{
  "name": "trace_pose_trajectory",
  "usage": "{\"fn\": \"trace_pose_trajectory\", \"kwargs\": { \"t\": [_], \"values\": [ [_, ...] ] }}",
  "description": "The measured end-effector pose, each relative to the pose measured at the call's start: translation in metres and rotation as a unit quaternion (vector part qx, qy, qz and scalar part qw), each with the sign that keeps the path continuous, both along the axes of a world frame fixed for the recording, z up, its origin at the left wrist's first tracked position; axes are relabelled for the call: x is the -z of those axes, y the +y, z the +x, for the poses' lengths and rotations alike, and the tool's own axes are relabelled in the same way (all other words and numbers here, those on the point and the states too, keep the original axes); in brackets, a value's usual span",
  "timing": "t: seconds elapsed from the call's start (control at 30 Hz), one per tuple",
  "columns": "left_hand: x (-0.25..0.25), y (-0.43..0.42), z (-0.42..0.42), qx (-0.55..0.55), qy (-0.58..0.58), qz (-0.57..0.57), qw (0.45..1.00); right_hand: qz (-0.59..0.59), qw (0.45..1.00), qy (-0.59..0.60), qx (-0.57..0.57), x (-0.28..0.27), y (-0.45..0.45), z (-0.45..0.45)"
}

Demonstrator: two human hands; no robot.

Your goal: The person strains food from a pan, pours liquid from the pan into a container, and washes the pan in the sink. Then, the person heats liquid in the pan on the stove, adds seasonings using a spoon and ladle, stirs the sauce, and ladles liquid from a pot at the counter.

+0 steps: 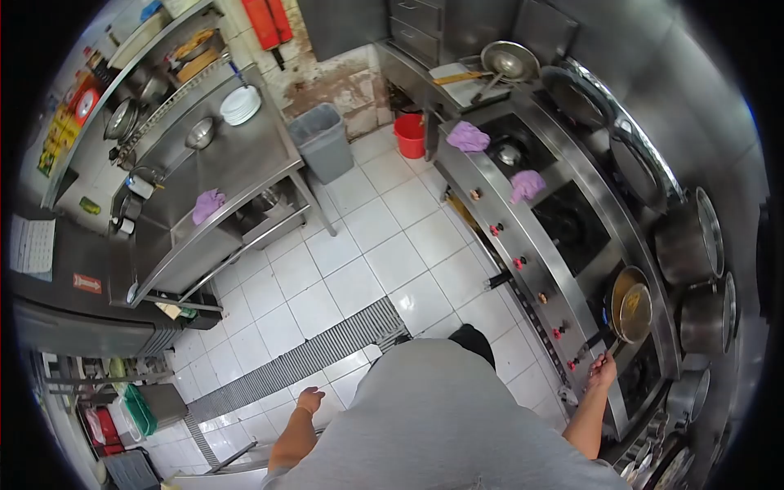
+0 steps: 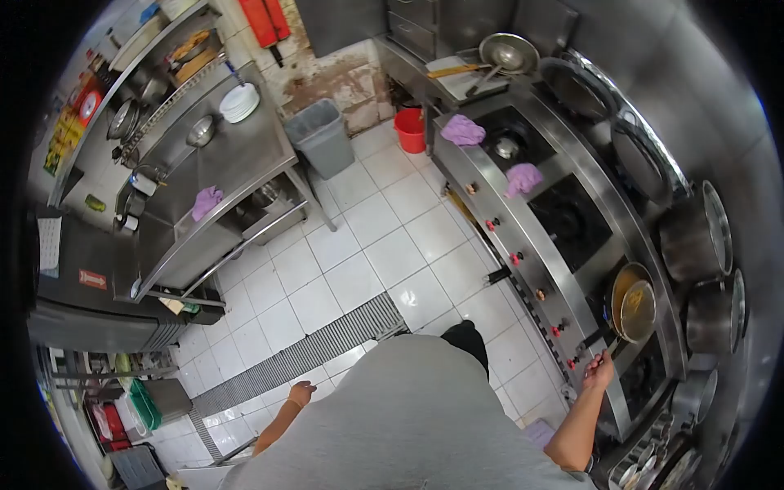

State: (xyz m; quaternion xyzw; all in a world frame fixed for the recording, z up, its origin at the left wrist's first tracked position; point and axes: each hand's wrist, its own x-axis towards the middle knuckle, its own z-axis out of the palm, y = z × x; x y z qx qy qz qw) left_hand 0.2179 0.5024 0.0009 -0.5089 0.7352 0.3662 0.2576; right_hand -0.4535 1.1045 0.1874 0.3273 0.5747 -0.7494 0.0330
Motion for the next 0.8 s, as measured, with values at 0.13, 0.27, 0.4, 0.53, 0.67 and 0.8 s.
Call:
{"fn": "trace_pose_trajectory", "kwargs": {
  "t": [0.13, 0.27, 0.4, 0.53, 0.67, 0.8],
  "values": [
    [0.006, -0.036, 0.006, 0.177, 0.043, -0.073, 0.981, -0.017, 1.0, -0.019, 0.007, -0.021, -0.071, -0.031],
    [-0.006, -0.123, -0.043, 0.047, 0.08, -0.153, 0.984, -0.036, 0.991, 0.087, -0.094, -0.105, -0.238, -0.036],
    [-0.134, -0.232, -0.164, -0.194, 0.245, -0.13, 0.941, -0.094, 0.944, 0.131, -0.287, -0.13, -0.398, -0.067],
    [-0.189, -0.354, -0.256, -0.155, 0.286, -0.183, 0.928, -0.187, 0.897, 0.065, -0.395, -0.113, -0.581, -0.086],
    [-0.226, -0.465, -0.336, -0.124, 0.271, -0.205, 0.932, -0.272, 0.81, 0.0, -0.519, -0.081, -0.762, -0.099],
    [-0.195, -0.575, -0.38, -0.09, 0.269, -0.337, 0.898, -0.234, 0.809, -0.014, -0.539, -0.066, -0.925, -0.106]
  ]
}}
